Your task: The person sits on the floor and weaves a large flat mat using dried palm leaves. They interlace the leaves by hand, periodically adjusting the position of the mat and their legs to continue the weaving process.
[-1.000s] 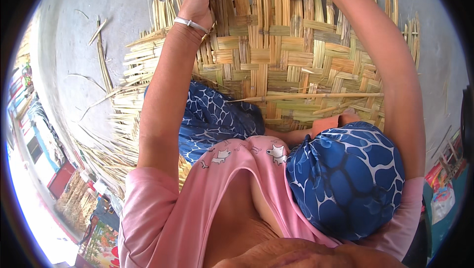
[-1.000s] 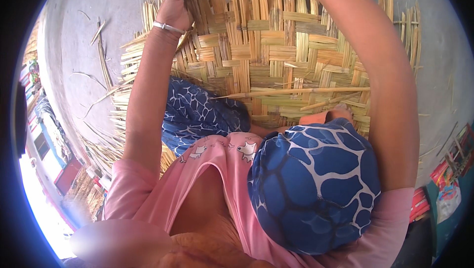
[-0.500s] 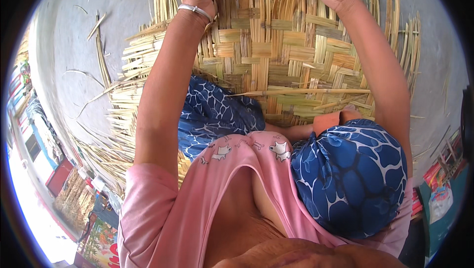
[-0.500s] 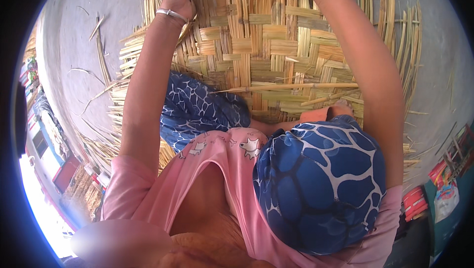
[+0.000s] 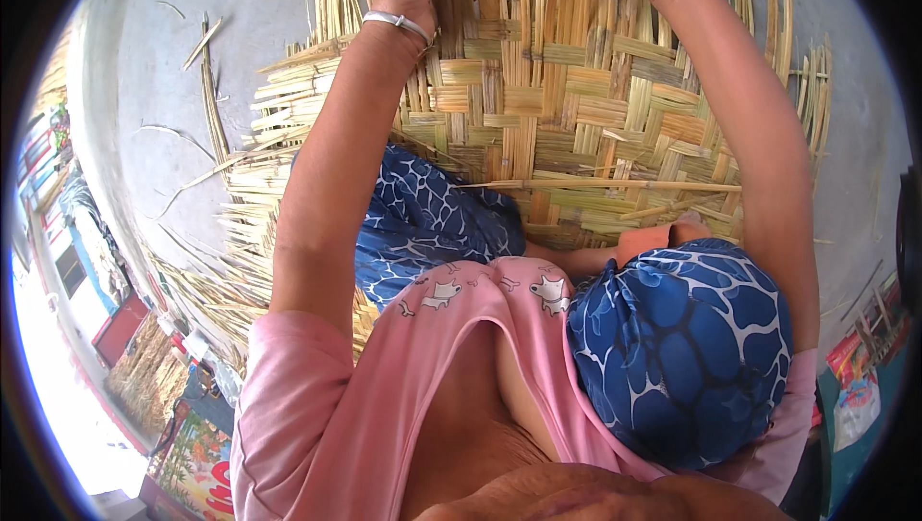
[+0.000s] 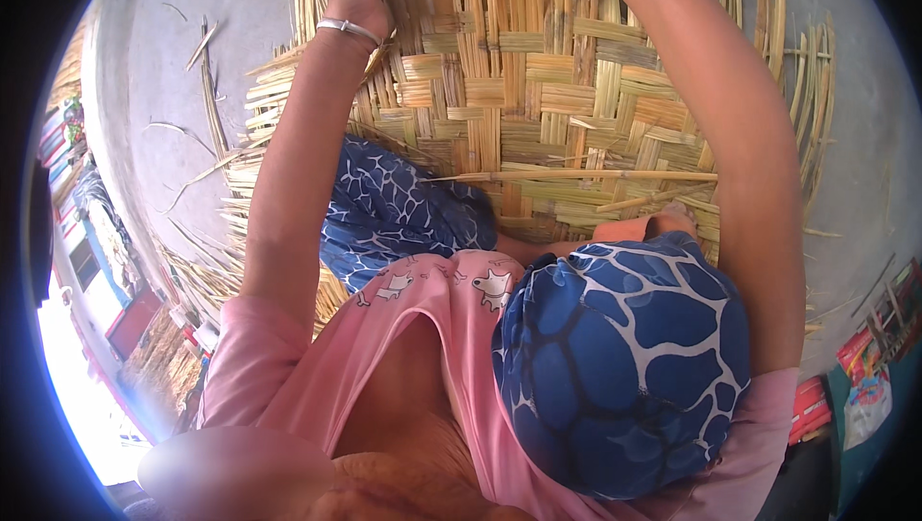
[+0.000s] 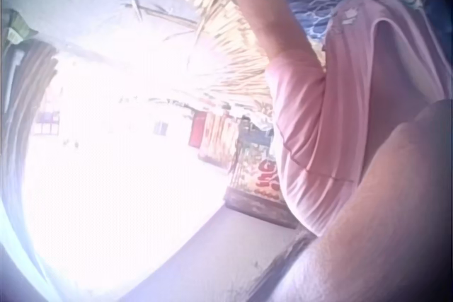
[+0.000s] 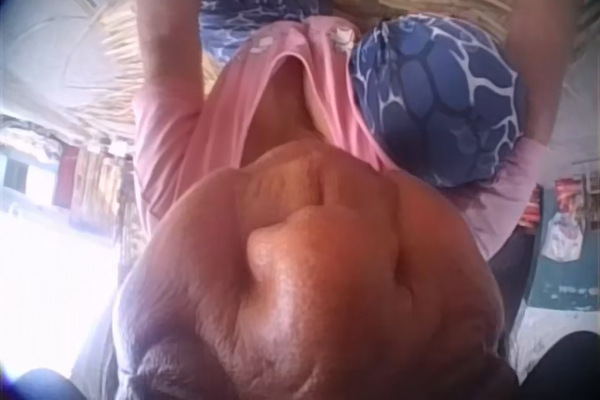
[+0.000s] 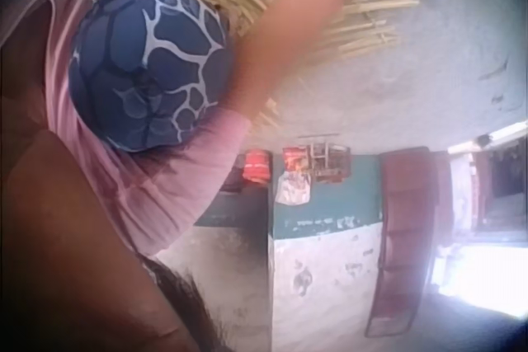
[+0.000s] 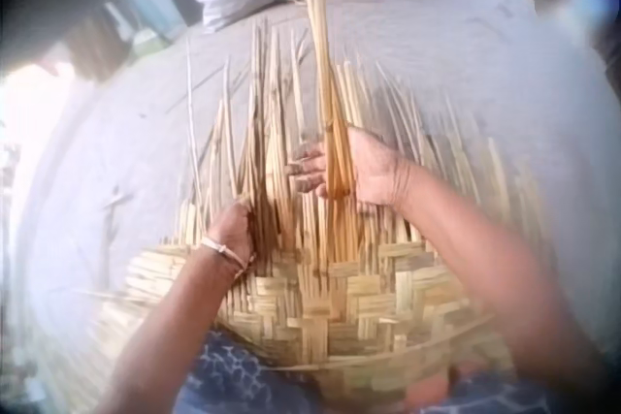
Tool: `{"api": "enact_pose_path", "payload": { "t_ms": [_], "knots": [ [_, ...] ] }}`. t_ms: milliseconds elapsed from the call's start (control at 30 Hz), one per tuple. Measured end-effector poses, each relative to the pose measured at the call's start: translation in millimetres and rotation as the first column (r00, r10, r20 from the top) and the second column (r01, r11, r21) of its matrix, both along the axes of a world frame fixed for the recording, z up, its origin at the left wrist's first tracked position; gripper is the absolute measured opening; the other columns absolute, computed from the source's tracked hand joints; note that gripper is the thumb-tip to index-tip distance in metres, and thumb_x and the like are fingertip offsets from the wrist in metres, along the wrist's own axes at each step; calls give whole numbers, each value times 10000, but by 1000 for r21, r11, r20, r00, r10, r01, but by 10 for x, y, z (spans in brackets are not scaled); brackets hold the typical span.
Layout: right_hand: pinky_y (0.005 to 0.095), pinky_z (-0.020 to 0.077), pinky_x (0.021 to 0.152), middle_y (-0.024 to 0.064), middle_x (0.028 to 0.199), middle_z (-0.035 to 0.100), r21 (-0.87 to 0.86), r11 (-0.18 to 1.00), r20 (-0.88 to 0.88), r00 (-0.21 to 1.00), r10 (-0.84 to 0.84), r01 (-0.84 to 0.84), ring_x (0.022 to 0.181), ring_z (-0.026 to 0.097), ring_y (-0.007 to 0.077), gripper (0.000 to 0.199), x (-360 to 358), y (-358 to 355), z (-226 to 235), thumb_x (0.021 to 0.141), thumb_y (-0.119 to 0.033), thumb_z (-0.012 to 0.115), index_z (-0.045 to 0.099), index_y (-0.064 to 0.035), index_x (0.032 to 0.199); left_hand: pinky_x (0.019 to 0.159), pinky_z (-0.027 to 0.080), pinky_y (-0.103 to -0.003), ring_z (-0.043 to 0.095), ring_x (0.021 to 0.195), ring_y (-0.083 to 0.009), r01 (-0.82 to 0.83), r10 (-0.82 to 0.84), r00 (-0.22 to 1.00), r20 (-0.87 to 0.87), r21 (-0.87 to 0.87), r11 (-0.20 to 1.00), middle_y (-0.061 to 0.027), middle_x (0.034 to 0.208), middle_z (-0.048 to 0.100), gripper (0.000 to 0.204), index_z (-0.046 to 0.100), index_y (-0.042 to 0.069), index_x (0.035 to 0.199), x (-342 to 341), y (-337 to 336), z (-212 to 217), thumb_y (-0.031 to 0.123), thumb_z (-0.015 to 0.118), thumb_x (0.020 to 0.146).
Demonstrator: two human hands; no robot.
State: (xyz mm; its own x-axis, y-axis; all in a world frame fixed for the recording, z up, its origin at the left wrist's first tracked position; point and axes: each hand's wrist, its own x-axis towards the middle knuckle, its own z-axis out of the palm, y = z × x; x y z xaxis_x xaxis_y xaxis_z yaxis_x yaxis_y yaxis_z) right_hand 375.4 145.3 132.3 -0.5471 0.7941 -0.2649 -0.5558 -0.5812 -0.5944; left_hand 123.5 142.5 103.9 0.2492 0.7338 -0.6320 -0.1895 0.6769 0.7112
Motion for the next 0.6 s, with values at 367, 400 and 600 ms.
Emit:
{"api": "enact_pose_path", "payload": {
  "t_ms": [367,400,600],
  "knots": [
    [447,592,789,84,1023,678,-28,997,92,993,79,-77,935,674,241,310,-80,106,-177,1001,-323,559,634,-65,1157,837,572,-404,681,958,-241,357,-329,932,-150,229,906,-105,1139,680,297,594,57,1263,-170,75,377,128,502,990],
    [435,595,794,81,1027,680,-21,998,88,994,67,-65,940,676,232,284,-82,106,-223,990,-288,584,639,-63,1153,902,557,-418,669,1024,-250,431,-380,893,-243,215,876,-106,1185,667,323,577,63,1291,-170,84,431,115,519,978],
    [385,613,822,78,1015,693,4,996,197,976,-92,93,950,690,211,211,-152,100,29,950,-183,648,654,-48,1113,746,596,-299,678,863,-118,339,-279,928,-246,256,905,-89,1196,630,628,285,27,1536,-280,104,167,-12,390,919]
  ]
}}
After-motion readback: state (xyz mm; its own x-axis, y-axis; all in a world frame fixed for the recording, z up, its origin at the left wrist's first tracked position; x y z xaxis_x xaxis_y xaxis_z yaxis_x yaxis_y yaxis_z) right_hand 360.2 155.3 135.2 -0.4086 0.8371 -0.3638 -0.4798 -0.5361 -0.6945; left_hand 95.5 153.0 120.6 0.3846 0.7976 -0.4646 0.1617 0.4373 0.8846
